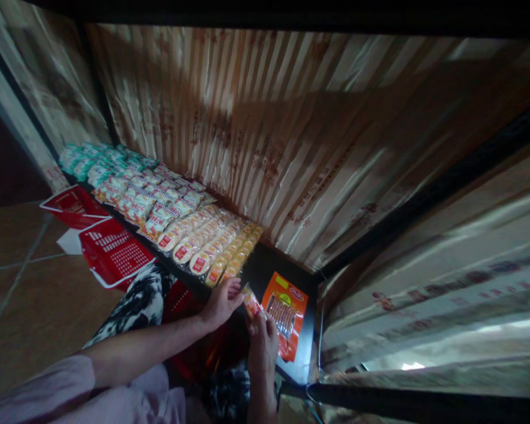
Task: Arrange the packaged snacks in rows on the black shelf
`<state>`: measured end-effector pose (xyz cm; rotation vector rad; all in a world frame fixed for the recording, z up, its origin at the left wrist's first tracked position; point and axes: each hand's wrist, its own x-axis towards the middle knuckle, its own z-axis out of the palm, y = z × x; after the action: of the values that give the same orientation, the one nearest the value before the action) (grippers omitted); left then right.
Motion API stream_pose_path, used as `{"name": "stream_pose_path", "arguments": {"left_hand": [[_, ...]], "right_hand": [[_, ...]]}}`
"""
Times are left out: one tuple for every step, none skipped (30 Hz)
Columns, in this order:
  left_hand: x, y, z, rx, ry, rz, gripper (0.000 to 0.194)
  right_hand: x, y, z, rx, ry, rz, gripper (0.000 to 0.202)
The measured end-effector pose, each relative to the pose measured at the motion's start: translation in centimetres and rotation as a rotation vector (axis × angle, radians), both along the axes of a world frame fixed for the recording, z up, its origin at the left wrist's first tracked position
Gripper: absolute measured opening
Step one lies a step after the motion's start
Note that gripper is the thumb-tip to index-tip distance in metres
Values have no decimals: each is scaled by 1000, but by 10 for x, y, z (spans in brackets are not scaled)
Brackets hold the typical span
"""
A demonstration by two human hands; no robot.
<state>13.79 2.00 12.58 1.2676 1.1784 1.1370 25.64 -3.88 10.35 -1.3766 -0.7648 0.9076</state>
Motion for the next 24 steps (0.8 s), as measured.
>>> {"name": "stream_pose_path", "arguments": {"left_hand": [[4, 0, -1, -12, -29, -4, 35], [7, 0, -2, -20, -56, -17, 34], [10, 0, -3, -23, -77, -36, 32], [14, 0, -4, -23, -93, -53, 31], [17, 0, -5, -19, -102, -64, 31], [21, 1, -6, -12, -108, -68, 31], [25, 2, -7, -2, -110, -66, 32], [28, 3, -7, 8, -109, -60, 34], [31, 5, -8, 16, -105, -53, 36], [34, 7, -8, 22, -97, -48, 38], [37, 9, -8, 23, -86, -46, 39], [39, 10, -7, 22, -71, -45, 40], [41, 12, -7, 19, -54, -44, 40], [42, 13, -6, 18, -33, -44, 39], [43, 14, -5, 20, -5, -45, 39], [43, 15, -4, 28, 29, -49, 38], [43, 16, -2, 35, 66, -54, 38], [43, 16, 0, 40, 103, -57, 38], [43, 17, 2, 37, 135, -60, 39], [43, 18, 4, 30, 158, -63, 40], [43, 19, 7, 19, 174, -66, 41], [43, 21, 9, 7, 185, -72, 42], [44, 23, 11, -1, 195, -82, 43], [45, 25, 13, -7, 206, -94, 44]], "right_hand": [[-1, 0, 0, 1, 16, -14, 40], [-3, 1, -1, -9, 46, -32, 41], [-4, 2, -1, -22, 75, -54, 42], [-6, 3, -1, -36, 87, -73, 42], [-7, 4, -1, -51, 94, -93, 42], [-8, 5, -1, -65, 95, -109, 42], [-9, 6, -1, -73, 91, -122, 42], [-10, 8, -2, -73, 84, -127, 44], [-11, 9, -2, -64, 83, -121, 46], [-12, 10, -2, -52, 88, -110, 49], [-13, 12, -3, -38, 93, -92, 52], [-13, 14, -3, -28, 94, -71, 54], [-14, 17, -2, -20, 91, -53, 55], [-14, 19, -2, -17, 85, -41, 55], [-14, 22, -1, -16, 74, -36, 55], [-14, 25, 0, -14, 62, -31, 54], [-13, 29, 2, -8, 48, -23, 52], [-11, 32, 3, 1, 31, -10, 50], [-9, 35, 4, 9, 9, 10, 49], [-6, 38, 4, 15, -20, 23, 47], [-3, 42, 5, 13, -58, 31, 46], [1, 45, 4, 3, -101, 26, 45], [4, 49, 4, -10, -144, 12, 44], [8, 54, 4, -19, -183, -5, 43]]}}
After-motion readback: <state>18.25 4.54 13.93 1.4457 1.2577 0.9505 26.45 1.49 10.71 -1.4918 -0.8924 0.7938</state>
